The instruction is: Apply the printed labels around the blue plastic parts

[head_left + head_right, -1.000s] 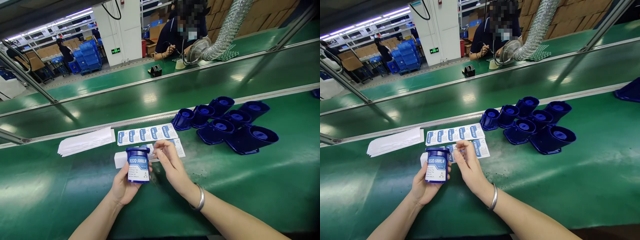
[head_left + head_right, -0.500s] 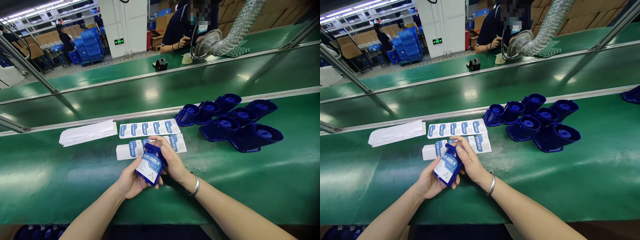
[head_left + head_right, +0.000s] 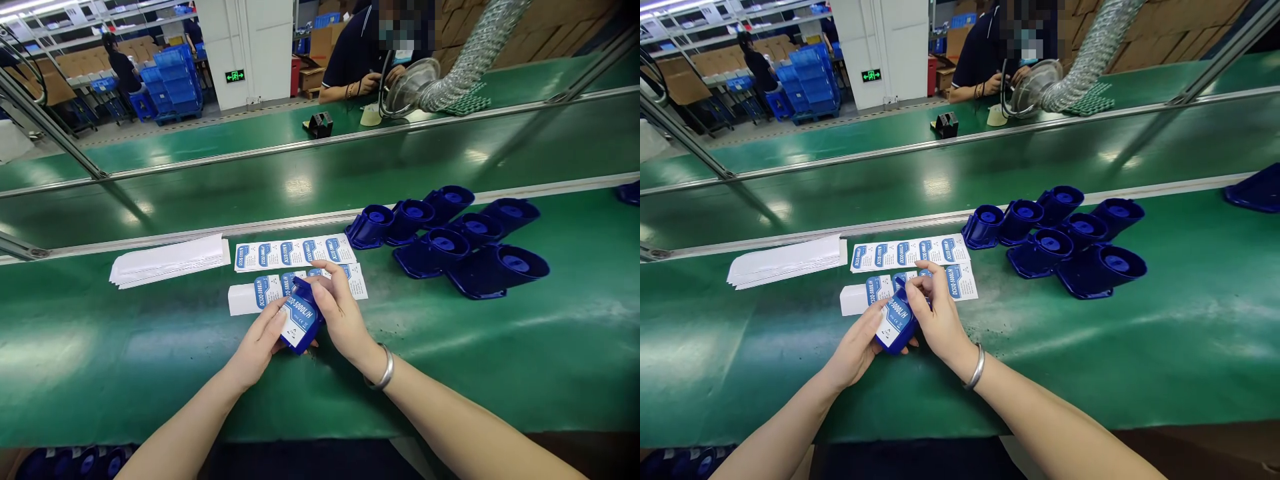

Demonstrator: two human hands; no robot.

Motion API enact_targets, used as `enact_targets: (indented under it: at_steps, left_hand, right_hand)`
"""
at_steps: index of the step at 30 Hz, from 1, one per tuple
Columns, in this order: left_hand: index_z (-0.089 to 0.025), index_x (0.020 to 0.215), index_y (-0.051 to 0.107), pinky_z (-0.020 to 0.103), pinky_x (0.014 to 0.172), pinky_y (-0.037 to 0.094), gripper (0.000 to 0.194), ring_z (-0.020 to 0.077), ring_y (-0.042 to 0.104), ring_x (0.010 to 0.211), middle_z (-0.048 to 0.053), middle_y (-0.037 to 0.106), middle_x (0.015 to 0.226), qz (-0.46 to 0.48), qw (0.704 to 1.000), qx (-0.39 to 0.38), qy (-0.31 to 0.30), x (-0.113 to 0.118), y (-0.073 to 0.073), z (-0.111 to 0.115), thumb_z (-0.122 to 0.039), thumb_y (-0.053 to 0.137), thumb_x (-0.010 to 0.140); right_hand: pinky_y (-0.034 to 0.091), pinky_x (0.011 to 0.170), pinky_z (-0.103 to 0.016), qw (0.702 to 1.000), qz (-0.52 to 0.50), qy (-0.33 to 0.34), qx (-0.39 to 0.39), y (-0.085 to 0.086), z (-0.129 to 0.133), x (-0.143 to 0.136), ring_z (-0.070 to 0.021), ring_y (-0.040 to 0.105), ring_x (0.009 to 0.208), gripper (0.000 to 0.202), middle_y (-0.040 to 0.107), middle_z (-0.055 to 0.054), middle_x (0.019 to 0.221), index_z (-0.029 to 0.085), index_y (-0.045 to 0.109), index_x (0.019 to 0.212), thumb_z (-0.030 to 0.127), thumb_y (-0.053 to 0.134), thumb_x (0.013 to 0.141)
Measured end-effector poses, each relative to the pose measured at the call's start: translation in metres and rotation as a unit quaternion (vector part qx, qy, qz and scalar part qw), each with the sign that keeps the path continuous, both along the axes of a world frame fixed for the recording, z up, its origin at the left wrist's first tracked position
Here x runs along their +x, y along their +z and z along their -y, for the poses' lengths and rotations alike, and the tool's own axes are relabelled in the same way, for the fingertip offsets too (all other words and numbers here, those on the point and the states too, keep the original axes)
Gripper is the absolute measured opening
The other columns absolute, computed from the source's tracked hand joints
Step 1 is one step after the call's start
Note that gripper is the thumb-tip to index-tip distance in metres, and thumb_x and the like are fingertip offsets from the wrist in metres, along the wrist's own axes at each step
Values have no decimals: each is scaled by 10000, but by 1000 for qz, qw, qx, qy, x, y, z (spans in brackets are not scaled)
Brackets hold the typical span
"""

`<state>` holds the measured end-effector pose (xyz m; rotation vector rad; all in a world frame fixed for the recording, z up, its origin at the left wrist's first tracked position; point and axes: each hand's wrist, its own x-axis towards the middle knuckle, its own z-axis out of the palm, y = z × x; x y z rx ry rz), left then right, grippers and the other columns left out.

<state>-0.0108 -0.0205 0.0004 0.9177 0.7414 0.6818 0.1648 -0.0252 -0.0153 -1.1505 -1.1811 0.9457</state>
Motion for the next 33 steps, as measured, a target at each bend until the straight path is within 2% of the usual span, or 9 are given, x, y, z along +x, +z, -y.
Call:
enact_targets:
  at_steps: [5,8,12,15,17,19,22,27,33]
  left_hand:
    - [-233,1392,499,413,802,572,538,306,711,935,140,655,1245,-73,994,87,5,0,2,2,-390,680,911]
    - [-249,1398,458,418,795,576,606,322,704,966,148,622,1276,-109,989,104,7,3,1,4,-365,729,869]
    - [-275,1397,499,441,994,506,761,338,617,1166,125,582,1339,-160,974,153,48,3,1,6,-258,863,729]
    - [-306,1441,476,465,969,534,926,336,601,1170,125,534,1408,-91,991,94,20,2,6,4,-226,924,634]
    - [-296,1443,488,477,871,587,824,344,593,1164,137,525,1418,-9,1000,16,5,2,10,1,-354,876,718]
    - [-267,1359,584,458,783,611,565,332,599,1133,132,568,1367,26,998,-51,35,1,12,-3,-477,731,855]
    - [-230,1154,714,364,762,582,328,251,648,989,90,677,1166,29,987,-129,90,-1,9,-8,-423,707,889]
    - [-198,1065,761,312,866,504,270,212,672,963,76,732,1089,50,977,-178,107,-4,-1,-10,-314,792,823]
    - [-207,1098,736,320,883,491,302,226,644,1032,72,708,1137,40,985,-132,105,-2,4,-6,-367,775,845]
  right_hand:
    - [522,748,-370,1000,11,-12,-14,0,-1,0,-245,637,898,533,635,-61,1014,223,402,1342,627,494,1007]
    - [519,736,-360,1000,7,-10,-14,0,-1,-1,-240,633,890,537,633,-58,1010,221,400,1340,632,490,1006]
    - [513,753,-368,1000,-3,-5,-21,1,-2,0,-242,621,889,513,627,-57,1006,221,415,1329,616,487,1010]
    - [507,775,-379,1000,0,6,-20,-1,-3,2,-245,608,916,498,609,-63,1043,225,418,1341,595,489,1014]
    - [502,848,-403,1000,11,24,9,-3,-2,4,-257,596,994,508,587,-77,1108,229,407,1365,584,494,1013]
    - [474,956,-447,996,32,56,57,-3,0,6,-284,564,1114,538,554,-100,1204,233,386,1399,588,493,1009]
    - [447,1022,-505,983,72,110,128,-2,4,8,-323,522,1201,565,505,-127,1303,243,365,1430,601,480,1008]
    - [424,1069,-573,960,120,185,170,1,7,12,-351,483,1270,528,463,-130,1387,274,325,1479,563,391,1042]
    - [403,1080,-581,956,152,182,172,-4,7,12,-343,484,1254,521,462,-118,1371,284,302,1517,523,371,1059]
